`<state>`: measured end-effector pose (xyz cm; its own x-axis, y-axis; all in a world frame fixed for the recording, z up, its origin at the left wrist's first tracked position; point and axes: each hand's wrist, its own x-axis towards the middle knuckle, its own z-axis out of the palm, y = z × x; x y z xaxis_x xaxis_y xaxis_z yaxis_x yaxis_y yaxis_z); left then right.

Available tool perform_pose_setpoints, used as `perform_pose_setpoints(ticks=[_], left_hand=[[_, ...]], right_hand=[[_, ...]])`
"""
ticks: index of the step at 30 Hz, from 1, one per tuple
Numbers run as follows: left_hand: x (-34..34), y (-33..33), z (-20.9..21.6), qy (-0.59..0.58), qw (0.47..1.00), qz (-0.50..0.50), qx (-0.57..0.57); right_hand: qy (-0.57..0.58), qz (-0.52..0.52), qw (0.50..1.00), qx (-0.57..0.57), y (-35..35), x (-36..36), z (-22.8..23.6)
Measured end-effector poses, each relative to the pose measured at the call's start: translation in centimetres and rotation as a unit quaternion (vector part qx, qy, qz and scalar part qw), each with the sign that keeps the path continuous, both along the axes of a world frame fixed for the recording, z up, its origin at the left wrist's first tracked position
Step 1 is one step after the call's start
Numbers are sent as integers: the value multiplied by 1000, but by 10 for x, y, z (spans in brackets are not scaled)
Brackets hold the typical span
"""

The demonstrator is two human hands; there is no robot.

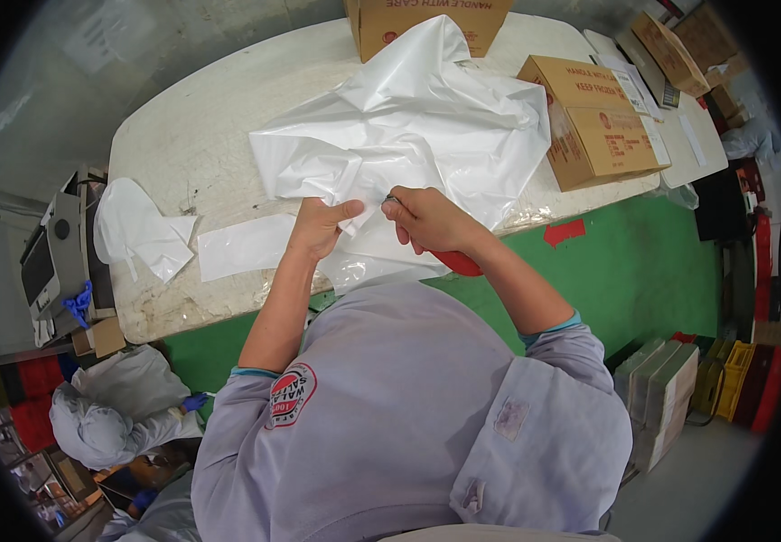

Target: The person cuts a large white plastic sheet into smaller pieces using a red utility knife and writes names on them with a black marker. The person handles the plastic sheet, utility knife, and marker throughout the task.

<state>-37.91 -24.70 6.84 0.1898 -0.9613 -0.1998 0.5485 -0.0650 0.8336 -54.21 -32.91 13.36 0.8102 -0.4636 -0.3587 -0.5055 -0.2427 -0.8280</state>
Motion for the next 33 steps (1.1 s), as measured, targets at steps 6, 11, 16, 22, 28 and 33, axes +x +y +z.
perform_pose_setpoints(ticks=[6, 11, 16, 22, 28, 33], left_hand=[[25, 9, -12, -52, 996, 20, 75], [49, 12, -48, 0, 993, 91, 76], [22, 13, -27, 39, 989, 136, -48], [39, 66, -52, -88, 930, 335, 125], [19, 111, 53, -718, 618, 321, 19], [43, 134, 58, -634, 677, 372, -38]], right_hand=[[-79, -191, 978, 8, -5, -28, 1], [-264, -311, 913, -27, -35, -38, -9], [-253, -205, 941, 93, 17, 54, -36], [-249, -184, 948, -73, 32, 94, -43], [-251, -68, 963, -76, 63, 117, -15], [-278, 2, 958, -69, 69, 127, 0]])
